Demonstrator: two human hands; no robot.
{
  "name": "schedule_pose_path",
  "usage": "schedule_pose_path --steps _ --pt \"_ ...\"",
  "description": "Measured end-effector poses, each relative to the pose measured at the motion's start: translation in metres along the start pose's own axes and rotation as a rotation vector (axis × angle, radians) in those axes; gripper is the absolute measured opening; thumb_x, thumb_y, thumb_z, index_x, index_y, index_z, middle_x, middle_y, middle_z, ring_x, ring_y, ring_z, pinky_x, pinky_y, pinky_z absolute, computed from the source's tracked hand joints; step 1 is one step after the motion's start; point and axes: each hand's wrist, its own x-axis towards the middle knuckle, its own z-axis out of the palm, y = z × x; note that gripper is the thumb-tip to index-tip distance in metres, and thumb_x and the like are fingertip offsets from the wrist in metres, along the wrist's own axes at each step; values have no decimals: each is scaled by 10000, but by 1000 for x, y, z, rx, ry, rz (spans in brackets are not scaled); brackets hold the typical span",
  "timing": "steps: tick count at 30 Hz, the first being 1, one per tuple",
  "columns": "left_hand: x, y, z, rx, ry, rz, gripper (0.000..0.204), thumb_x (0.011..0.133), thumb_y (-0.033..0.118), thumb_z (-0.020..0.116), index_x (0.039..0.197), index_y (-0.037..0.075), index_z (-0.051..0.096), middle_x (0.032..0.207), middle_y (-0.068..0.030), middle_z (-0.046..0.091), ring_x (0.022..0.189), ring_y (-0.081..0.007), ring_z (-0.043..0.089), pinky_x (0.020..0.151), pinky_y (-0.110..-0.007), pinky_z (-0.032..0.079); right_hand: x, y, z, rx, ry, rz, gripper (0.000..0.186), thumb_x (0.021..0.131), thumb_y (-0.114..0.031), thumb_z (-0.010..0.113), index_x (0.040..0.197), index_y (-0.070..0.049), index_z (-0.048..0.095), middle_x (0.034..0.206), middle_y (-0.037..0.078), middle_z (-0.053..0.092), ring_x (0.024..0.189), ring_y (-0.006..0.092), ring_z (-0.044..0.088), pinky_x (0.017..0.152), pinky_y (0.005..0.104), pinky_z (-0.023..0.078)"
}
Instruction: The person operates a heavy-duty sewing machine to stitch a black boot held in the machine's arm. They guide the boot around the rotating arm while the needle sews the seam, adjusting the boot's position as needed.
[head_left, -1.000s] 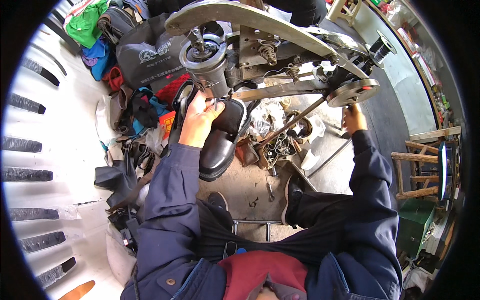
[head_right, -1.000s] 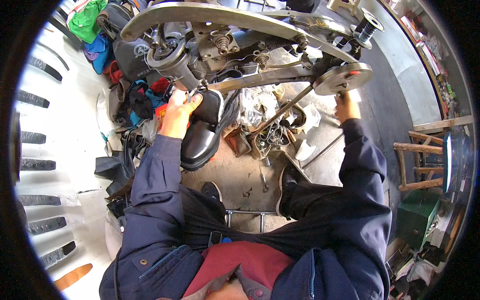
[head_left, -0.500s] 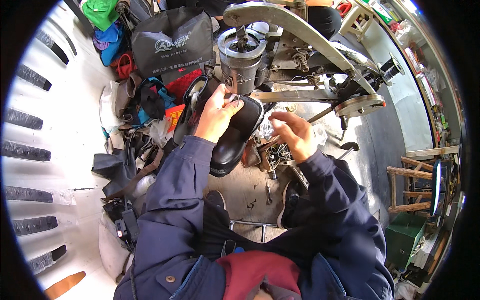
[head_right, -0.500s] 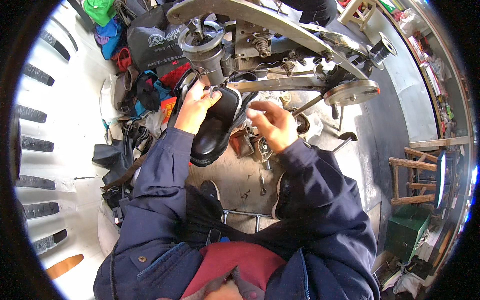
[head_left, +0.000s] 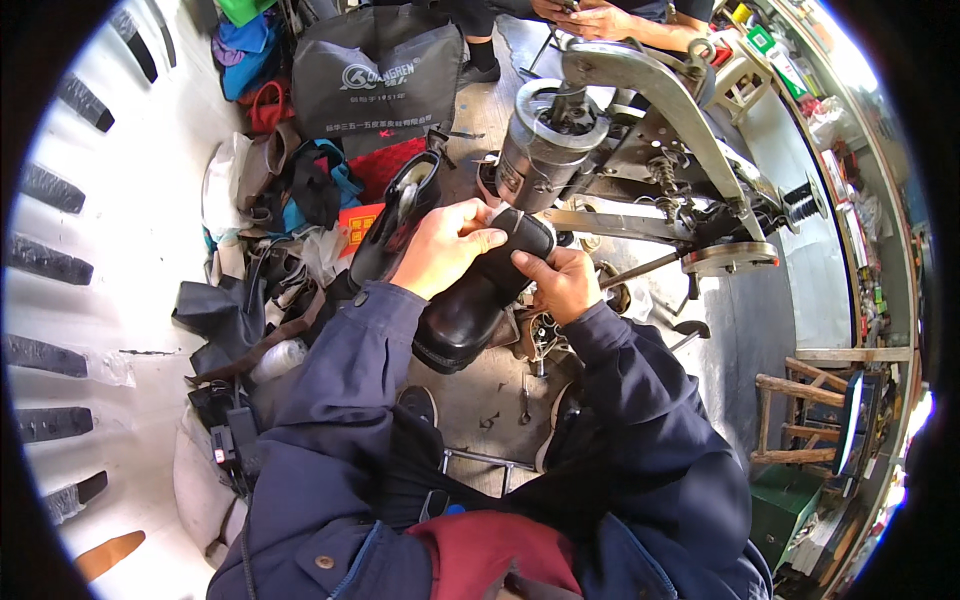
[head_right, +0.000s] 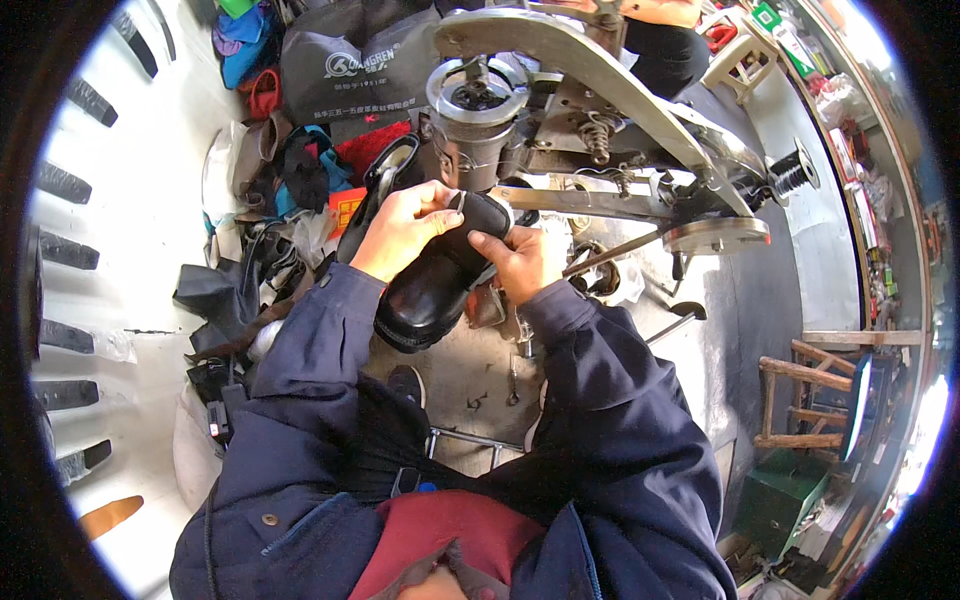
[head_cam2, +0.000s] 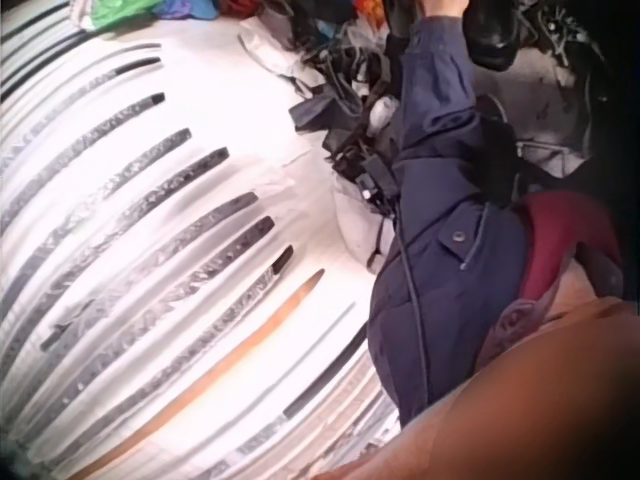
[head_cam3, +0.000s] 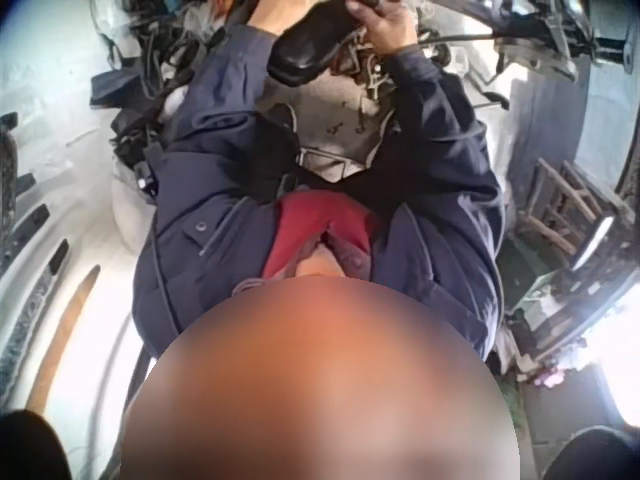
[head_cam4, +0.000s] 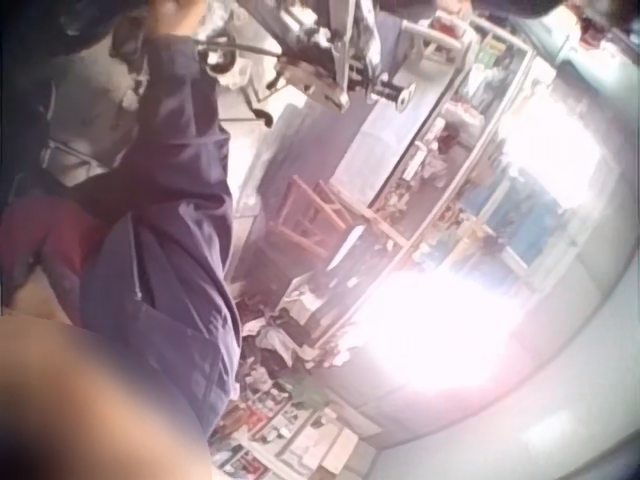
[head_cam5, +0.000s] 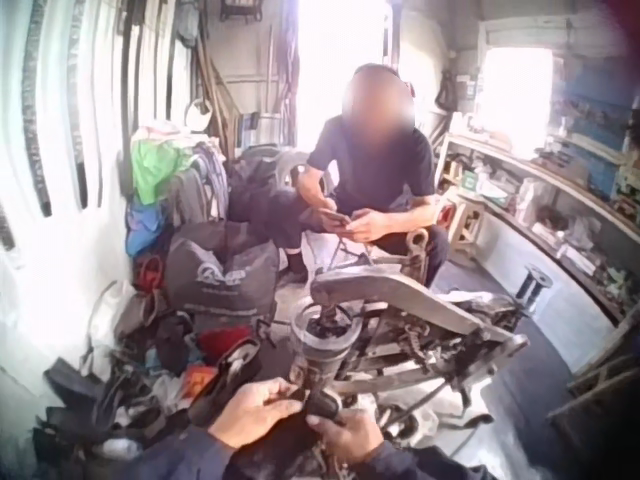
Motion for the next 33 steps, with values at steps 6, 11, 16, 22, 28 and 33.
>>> schedule_pose_path --steps 6,11,16,22,28,33 --pt "-9 -15 -10 644 140 362 355 862 295 727 1053 0 675 1333 -142 522 1257 -274 453 1041 -400 372 7 2 -10 93 -71 104 384 846 -312 765 711 27 648 533 21 549 436 101 530 417 245 431" --pt "-6 -41 -5 -249 -171 -27 320 884 235 718 1097 2 662 1417 -88 466 1240 -179 473 1036 -325 365 12 -2 -21 155 -152 122 384 851 -301 769 700 16 612 540 25 541 437 111 525 427 251 453" --pt "-16 -51 10 -412 -14 -24 240 852 211 752 934 -1 676 1272 -44 517 1070 -124 532 917 -279 411 10 -7 -22 118 -150 128 360 858 -301 761 728 7 628 564 20 555 460 109 531 446 249 462" --pt "-25 -40 21 -454 58 -53 251 911 175 679 1101 13 651 1065 -17 624 1006 -119 577 920 -275 439 6 -7 -23 121 -141 113 312 874 -288 740 758 -10 656 577 -3 555 471 81 489 457 233 394" --pt "-20 -30 23 -414 86 -78 305 872 248 725 1012 -19 678 1003 -53 651 929 -126 597 835 -272 459 4 -8 -21 234 -167 132 242 896 -240 716 833 -13 663 643 8 604 487 78 517 476 230 443" --pt "-17 -32 27 -479 147 -73 255 823 198 766 968 7 679 869 -19 659 833 -97 597 778 -256 467 4 -8 -23 241 -164 134 224 893 -215 723 836 -8 660 640 14 602 482 80 517 464 235 448"
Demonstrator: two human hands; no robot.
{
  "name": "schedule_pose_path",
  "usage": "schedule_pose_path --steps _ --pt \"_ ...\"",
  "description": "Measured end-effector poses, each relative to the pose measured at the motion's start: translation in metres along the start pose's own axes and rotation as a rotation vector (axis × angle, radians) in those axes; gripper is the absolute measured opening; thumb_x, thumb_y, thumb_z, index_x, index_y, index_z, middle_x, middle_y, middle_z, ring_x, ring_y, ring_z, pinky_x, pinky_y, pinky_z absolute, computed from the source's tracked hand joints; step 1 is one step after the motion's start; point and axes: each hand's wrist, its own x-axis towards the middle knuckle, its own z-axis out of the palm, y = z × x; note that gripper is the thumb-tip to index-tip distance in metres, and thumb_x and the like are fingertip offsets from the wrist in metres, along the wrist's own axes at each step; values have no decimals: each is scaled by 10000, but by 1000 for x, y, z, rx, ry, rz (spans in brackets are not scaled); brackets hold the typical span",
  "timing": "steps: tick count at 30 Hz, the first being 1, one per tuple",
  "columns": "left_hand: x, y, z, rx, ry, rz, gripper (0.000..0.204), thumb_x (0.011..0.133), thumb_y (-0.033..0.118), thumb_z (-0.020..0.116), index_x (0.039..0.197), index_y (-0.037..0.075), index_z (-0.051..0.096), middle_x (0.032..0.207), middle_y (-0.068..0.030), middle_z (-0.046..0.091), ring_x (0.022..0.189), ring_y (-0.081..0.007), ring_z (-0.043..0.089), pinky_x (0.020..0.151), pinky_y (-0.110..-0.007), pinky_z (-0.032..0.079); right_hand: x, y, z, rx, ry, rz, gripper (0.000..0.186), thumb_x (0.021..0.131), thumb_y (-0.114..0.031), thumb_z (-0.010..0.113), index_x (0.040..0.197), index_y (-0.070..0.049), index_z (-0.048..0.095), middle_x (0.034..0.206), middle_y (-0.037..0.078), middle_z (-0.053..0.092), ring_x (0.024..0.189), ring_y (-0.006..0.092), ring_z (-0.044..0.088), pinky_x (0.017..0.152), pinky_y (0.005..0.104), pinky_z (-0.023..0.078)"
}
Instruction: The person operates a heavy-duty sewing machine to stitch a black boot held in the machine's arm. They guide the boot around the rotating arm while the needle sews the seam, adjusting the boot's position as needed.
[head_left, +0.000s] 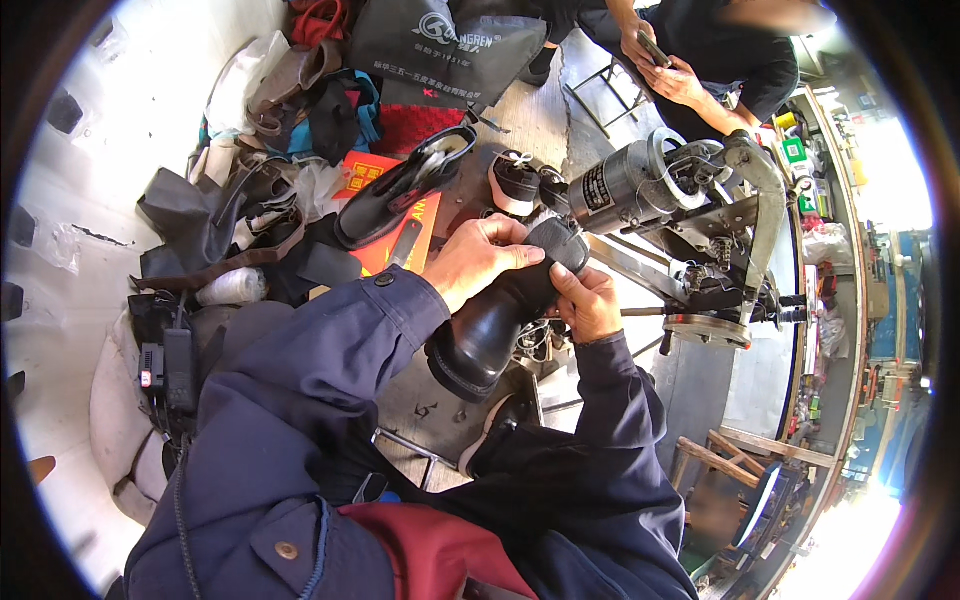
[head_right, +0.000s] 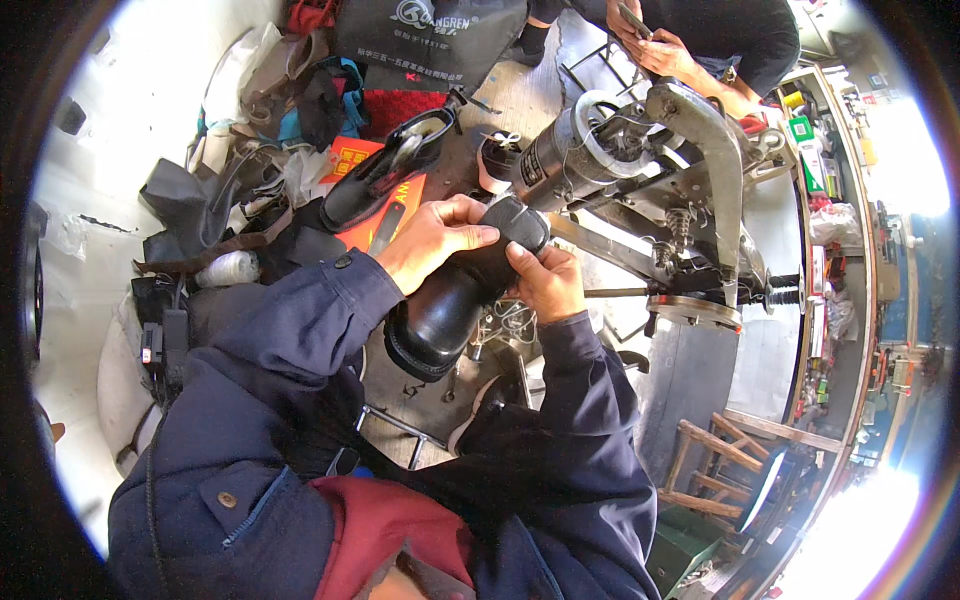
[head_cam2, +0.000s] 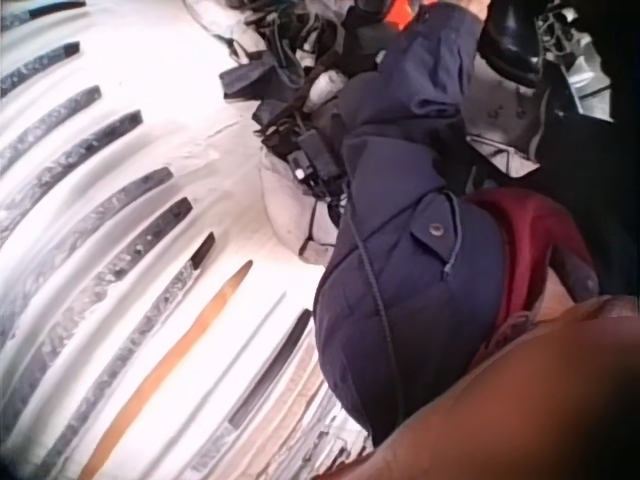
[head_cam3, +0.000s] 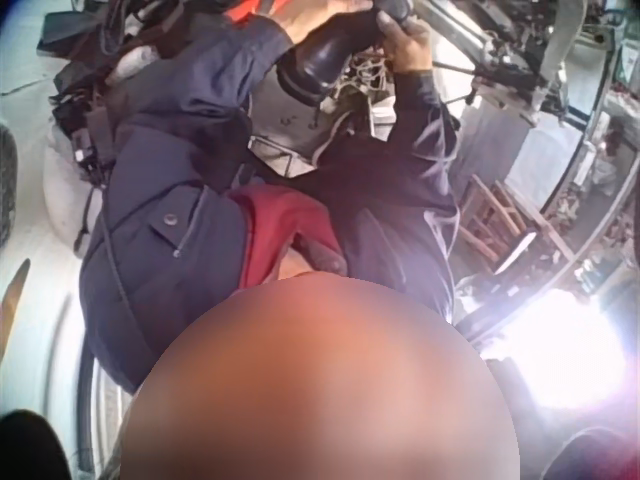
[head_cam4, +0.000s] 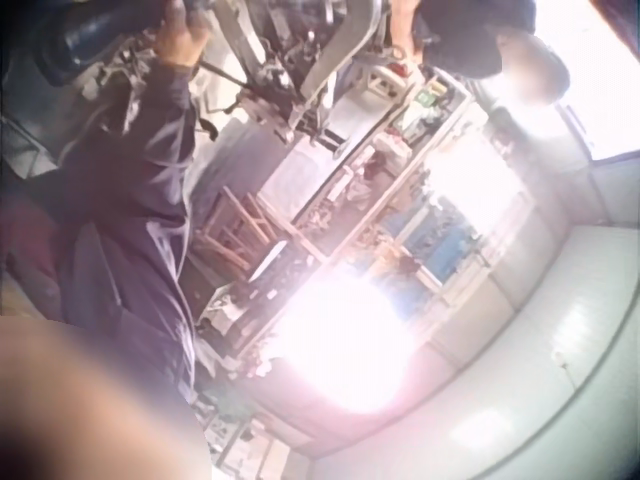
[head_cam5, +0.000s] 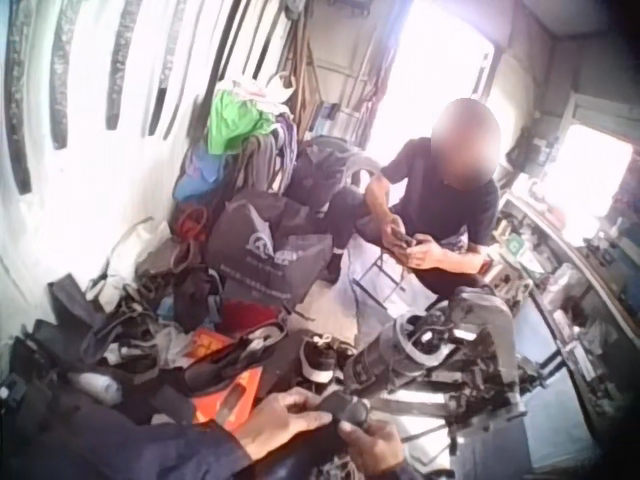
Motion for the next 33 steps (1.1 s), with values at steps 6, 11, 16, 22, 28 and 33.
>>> schedule_pose_path --steps 6,11,16,22,28,33 --pt "3 1 -4 224 -26 33 175 843 116 746 972 35 660 901 3 651 849 -63 594 788 -240 481 1 1 1 -59 20 -23 227 896 -204 720 821 2 657 613 17 590 478 93 529 455 239 441" --pt "8 6 -2 -103 -119 -58 149 869 150 718 952 39 665 928 0 660 861 -75 602 821 -254 475 -4 -5 6 22 9 -36 223 896 -199 721 805 -9 646 599 16 580 464 89 513 439 232 418" --pt "1 10 0 -169 -168 -114 131 892 168 687 944 48 672 929 -1 666 860 -85 603 836 -259 469 -4 -6 4 -56 35 -8 251 898 -215 722 758 -32 621 538 -13 526 406 62 431 391 221 329" --pt "-5 2 4 -220 -68 -49 112 885 150 688 882 39 683 837 17 649 776 -57 566 728 -228 460 -3 -3 2 -105 62 -33 298 886 -250 738 722 -38 608 531 -15 519 398 55 419 384 217 311" --pt "-8 -2 9 -162 18 -7 72 895 122 683 901 51 673 848 11 660 789 -58 587 753 -227 469 -12 -17 8 -369 265 -259 239 868 -200 732 834 11 627 664 23 601 541 79 532 521 230 438" --pt "-11 1 14 -112 86 17 71 893 108 684 867 46 660 817 15 649 765 -44 571 720 -221 454 -18 -40 10 -870 467 -905 509 755 -390 815 962 12 582 940 139 602 909 293 581 852 404 451"
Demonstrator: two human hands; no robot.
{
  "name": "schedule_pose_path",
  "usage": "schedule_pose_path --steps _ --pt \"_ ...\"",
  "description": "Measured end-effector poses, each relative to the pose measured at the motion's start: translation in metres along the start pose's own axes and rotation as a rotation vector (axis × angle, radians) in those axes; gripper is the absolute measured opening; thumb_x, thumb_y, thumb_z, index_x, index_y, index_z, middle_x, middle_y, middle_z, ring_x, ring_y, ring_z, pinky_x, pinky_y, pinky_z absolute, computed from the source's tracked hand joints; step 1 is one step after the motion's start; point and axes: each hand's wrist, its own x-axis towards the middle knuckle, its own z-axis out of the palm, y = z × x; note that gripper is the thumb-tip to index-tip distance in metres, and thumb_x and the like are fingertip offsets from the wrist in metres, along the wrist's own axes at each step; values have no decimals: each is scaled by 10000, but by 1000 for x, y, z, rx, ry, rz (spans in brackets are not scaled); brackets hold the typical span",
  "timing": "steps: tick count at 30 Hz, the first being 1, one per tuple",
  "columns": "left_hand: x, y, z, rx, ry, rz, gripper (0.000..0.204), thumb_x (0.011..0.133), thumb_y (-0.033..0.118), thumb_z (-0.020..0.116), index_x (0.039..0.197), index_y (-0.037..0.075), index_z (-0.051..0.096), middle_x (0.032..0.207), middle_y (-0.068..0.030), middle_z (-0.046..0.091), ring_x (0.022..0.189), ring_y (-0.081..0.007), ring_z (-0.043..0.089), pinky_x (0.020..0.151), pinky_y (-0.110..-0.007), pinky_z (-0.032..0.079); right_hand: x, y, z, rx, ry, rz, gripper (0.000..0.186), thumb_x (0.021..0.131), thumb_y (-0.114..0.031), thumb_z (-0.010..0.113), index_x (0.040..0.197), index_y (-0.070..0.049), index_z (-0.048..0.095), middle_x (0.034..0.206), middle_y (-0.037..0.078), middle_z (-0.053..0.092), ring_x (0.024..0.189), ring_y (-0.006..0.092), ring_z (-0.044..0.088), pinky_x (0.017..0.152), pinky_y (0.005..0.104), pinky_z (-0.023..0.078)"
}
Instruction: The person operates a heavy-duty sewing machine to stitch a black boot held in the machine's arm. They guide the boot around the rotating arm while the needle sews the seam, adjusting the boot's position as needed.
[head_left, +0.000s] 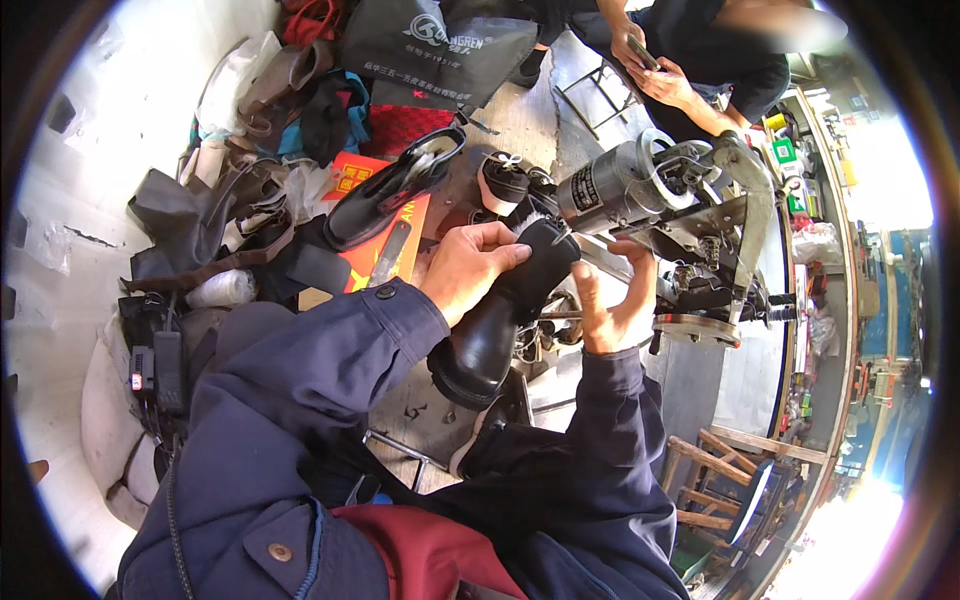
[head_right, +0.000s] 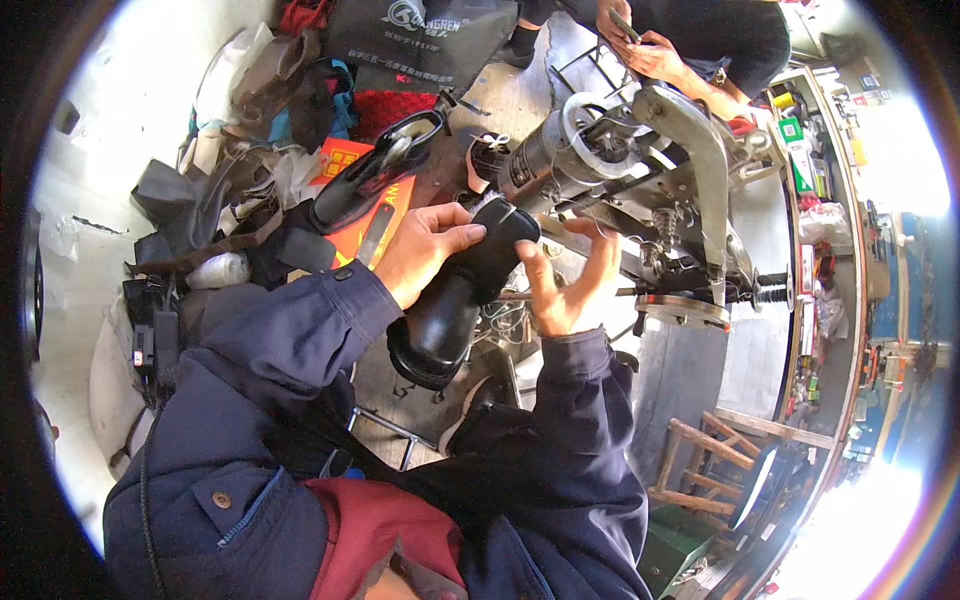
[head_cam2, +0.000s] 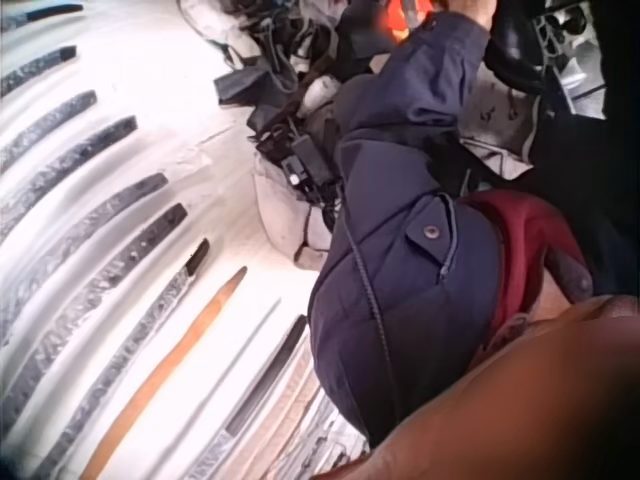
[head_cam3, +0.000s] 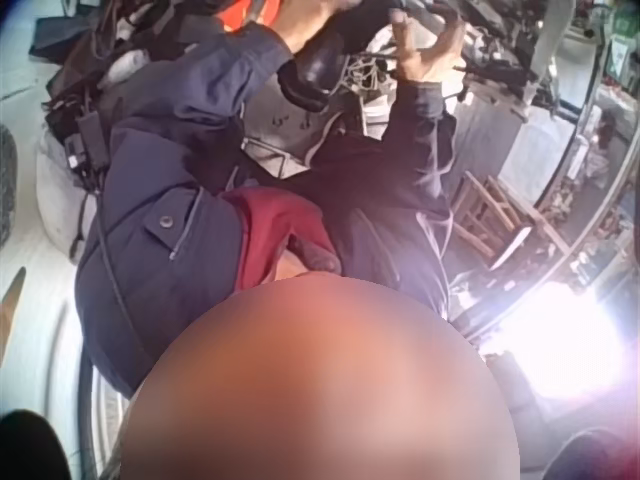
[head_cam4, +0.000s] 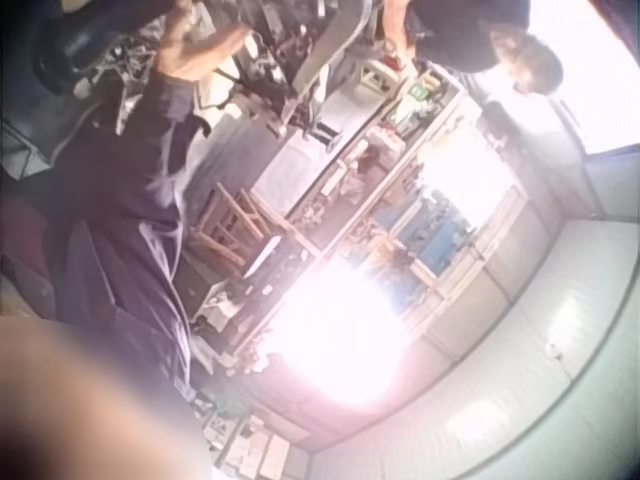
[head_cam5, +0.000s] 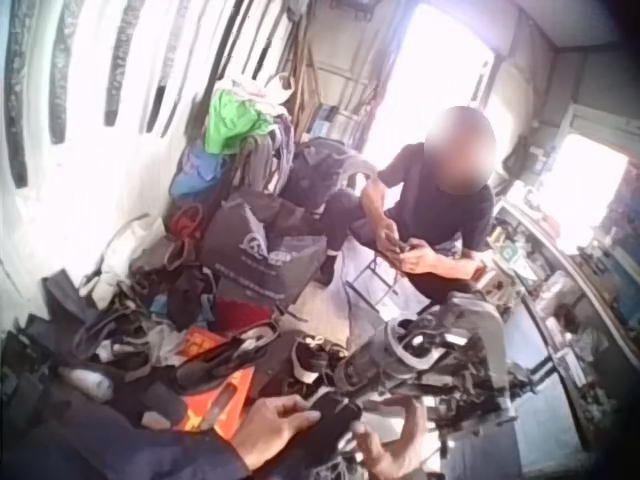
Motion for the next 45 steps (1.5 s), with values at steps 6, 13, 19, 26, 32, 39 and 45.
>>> schedule_pose_path --steps 6,13,19,26,32,39,45 --pt "-3 -1 8 -53 24 30 81 879 77 691 847 12 655 781 2 653 702 -35 556 647 -202 442 10 -9 23 -156 -132 9 566 751 -550 757 710 -24 553 707 110 545 738 326 547 754 429 424" --pt "-3 -3 5 -52 -10 -21 80 906 105 664 881 34 637 814 11 645 733 -46 563 687 -214 448 16 -6 23 -4 -152 -77 365 883 -273 642 654 -11 532 647 142 512 654 368 511 719 449 425" --pt "-5 -1 8 -126 -47 -44 78 919 117 645 892 44 650 820 28 639 744 -31 542 699 -208 440 13 2 11 39 -208 -39 335 991 -226 496 767 17 547 743 162 546 732 344 532 690 402 427" --pt "-2 -9 8 -52 5 34 63 911 106 663 869 61 647 790 54 604 733 -19 516 687 -199 415 -20 32 -47 -81 -112 64 158 861 -144 664 848 11 643 977 157 698 882 292 679 803 366 519" --pt "2 -20 6 -40 3 96 31 914 97 652 894 76 639 849 17 653 737 -48 584 686 -204 466 -68 128 -128 -275 1 657 238 882 -243 655 886 -6 647 793 114 687 641 208 660 600 341 503" --pt "2 -23 10 -78 70 103 36 899 90 667 910 72 638 843 24 654 709 -44 589 651 -193 471 -100 204 -119 -498 -34 575 358 832 -308 671 1000 0 602 897 214 657 837 378 632 753 447 489" --pt "-5 -15 21 -67 137 102 57 899 62 663 847 57 640 826 32 637 744 -39 556 719 -212 457 -103 205 -98 -180 -120 995 358 861 -296 653 1012 20 580 811 235 651 754 380 651 715 468 496"
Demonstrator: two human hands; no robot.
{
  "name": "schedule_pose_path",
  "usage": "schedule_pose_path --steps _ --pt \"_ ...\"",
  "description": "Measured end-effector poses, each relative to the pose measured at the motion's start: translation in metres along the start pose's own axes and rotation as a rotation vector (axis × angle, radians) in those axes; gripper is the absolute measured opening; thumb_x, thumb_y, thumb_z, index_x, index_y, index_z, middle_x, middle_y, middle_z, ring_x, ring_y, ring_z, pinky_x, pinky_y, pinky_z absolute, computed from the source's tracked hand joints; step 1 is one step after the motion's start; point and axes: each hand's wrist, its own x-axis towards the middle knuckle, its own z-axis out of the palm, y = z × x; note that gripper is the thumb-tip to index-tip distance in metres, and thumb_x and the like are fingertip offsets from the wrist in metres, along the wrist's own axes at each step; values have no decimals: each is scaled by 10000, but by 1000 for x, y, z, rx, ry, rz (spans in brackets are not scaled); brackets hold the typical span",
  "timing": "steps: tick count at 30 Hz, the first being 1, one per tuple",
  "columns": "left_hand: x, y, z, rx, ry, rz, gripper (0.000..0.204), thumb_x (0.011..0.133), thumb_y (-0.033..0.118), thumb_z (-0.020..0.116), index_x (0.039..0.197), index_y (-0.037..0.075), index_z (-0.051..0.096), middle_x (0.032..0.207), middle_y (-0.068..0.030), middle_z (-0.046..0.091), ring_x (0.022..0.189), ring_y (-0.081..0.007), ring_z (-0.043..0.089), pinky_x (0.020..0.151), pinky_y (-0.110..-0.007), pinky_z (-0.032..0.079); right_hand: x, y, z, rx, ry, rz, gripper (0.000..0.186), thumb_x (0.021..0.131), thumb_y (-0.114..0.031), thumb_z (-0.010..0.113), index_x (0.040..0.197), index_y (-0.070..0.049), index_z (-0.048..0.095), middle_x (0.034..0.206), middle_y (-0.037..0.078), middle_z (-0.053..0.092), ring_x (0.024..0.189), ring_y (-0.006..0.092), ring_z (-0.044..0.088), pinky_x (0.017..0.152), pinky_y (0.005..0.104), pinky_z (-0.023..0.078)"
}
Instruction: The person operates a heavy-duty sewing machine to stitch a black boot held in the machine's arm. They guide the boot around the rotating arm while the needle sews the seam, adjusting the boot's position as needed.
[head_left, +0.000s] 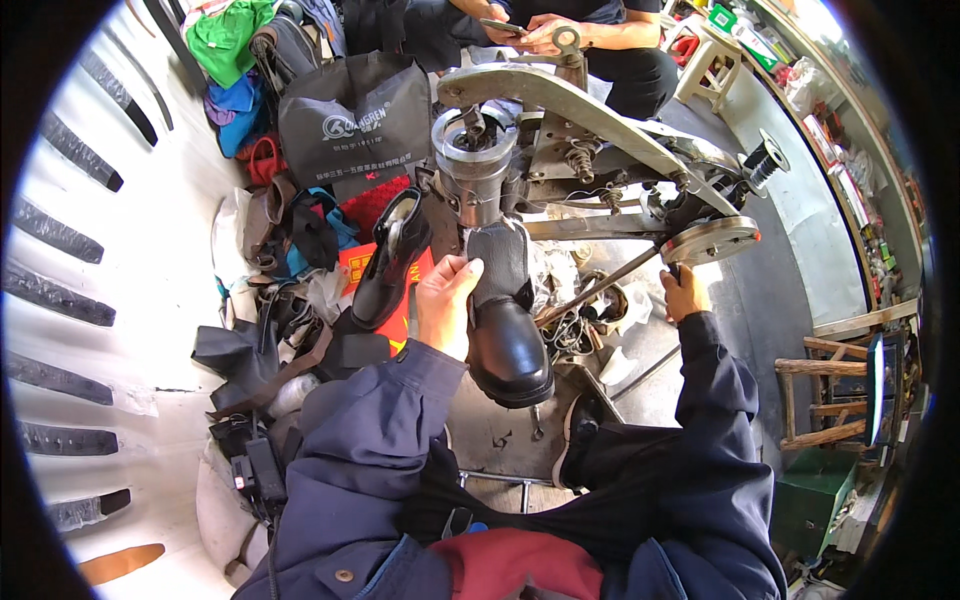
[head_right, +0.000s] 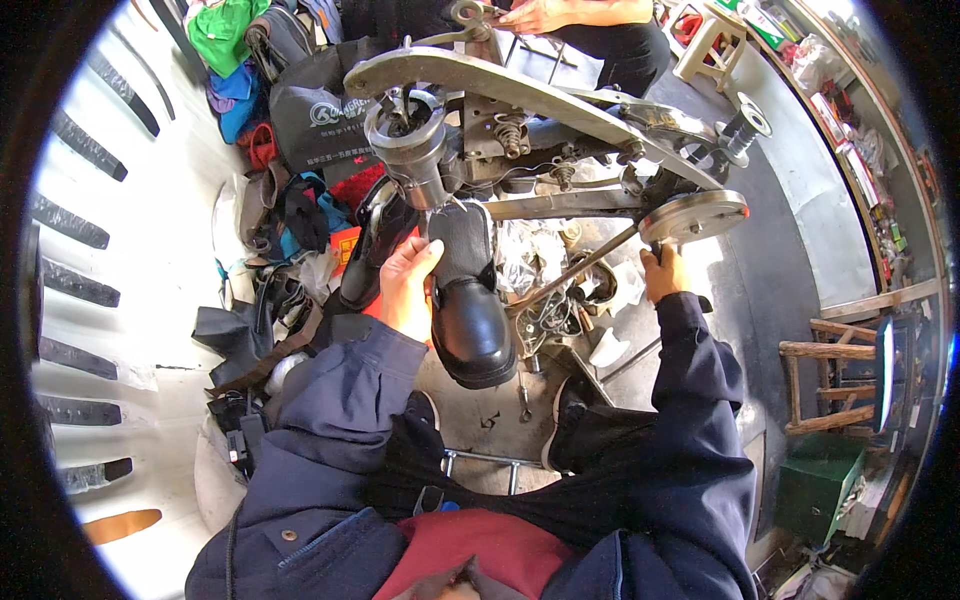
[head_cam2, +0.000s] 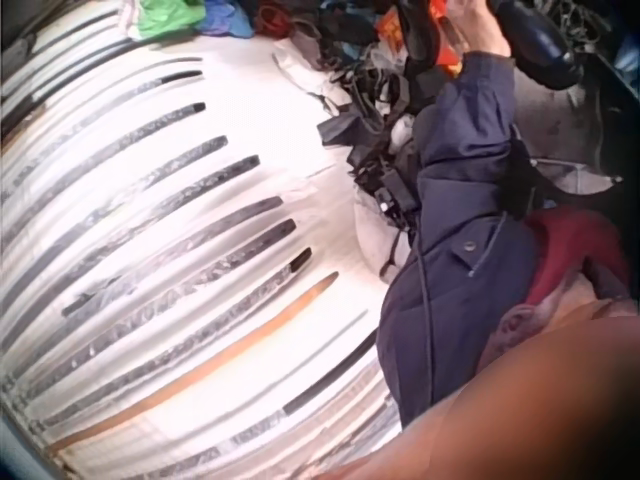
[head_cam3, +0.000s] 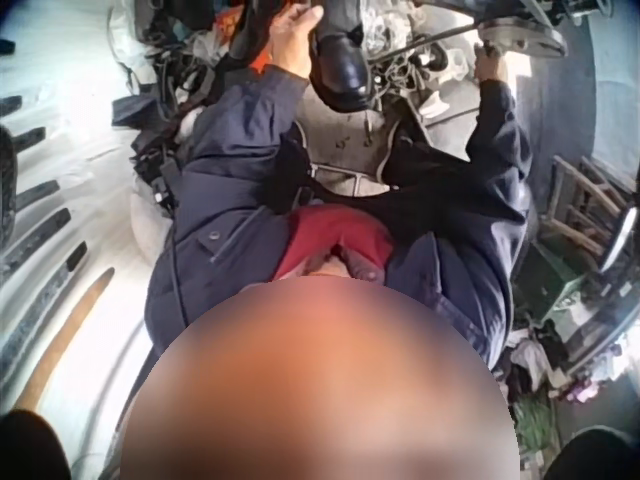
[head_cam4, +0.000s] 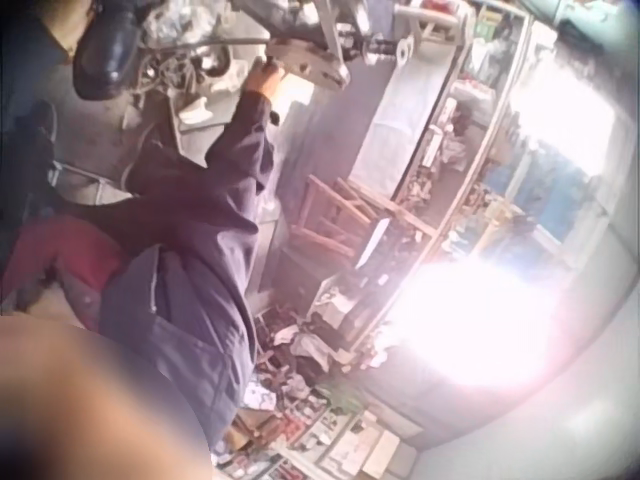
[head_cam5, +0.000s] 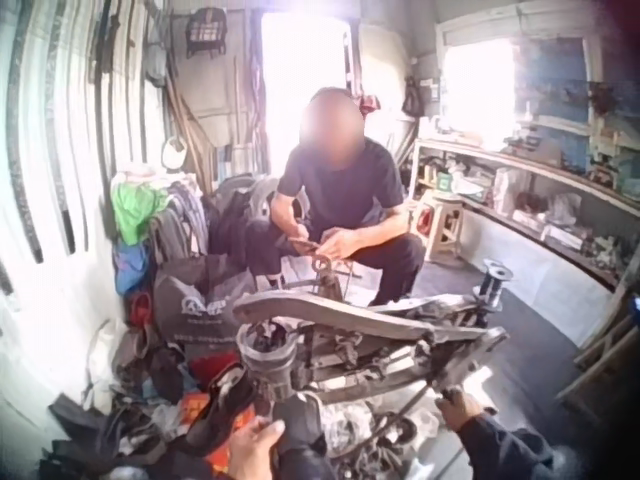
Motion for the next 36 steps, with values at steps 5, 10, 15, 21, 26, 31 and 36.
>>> schedule_pose_path --steps 5,10,15,21,26,31,36 --pt "-2 3 7 3 5 -4 31 906 55 649 875 53 646 850 18 643 760 -47 565 732 -209 456 -14 -38 -31 -23 293 -487 236 887 -239 624 968 -17 620 790 213 648 724 348 651 686 412 502" --pt "1 2 10 22 -10 50 60 878 113 688 930 104 660 713 113 554 502 26 370 456 -159 256 7 -30 -104 -47 598 -474 233 900 -277 602 970 -56 619 912 220 667 849 426 635 723 442 502" --pt "2 8 11 75 -24 55 39 892 118 665 864 120 638 689 107 527 495 17 345 461 -167 242 44 28 -92 -264 551 -99 285 908 -366 590 1050 -119 599 967 229 675 929 451 634 770 512 496" --pt "0 14 15 109 -20 16 64 898 128 651 837 124 633 684 107 528 495 14 348 468 -169 247 0 -11 -22 121 -189 92 379 915 -199 593 1237 -14 520 617 124 581 443 197 587 423 336 510" --pt "0 13 16 85 -16 32 70 882 114 663 827 135 625 671 114 510 509 15 364 474 -168 248 -21 -48 -70 356 -5 -390 191 934 -163 576 1003 13 604 622 71 584 485 141 572 457 301 436" --pt "3 16 16 117 -16 18 95 882 109 663 807 146 618 669 117 507 504 16 362 472 -167 250 30 3 -110 71 490 -238 224 921 -265 601 993 -55 630 667 126 625 540 216 619 542 356 477" --pt "5 16 14 104 -55 24 96 887 117 657 804 150 621 668 120 508 507 20 360 473 -169 252 28 25 -45 -122 114 -71 197 943 -232 598 1013 -49 573 622 85 599 479 167 611 466 334 505"
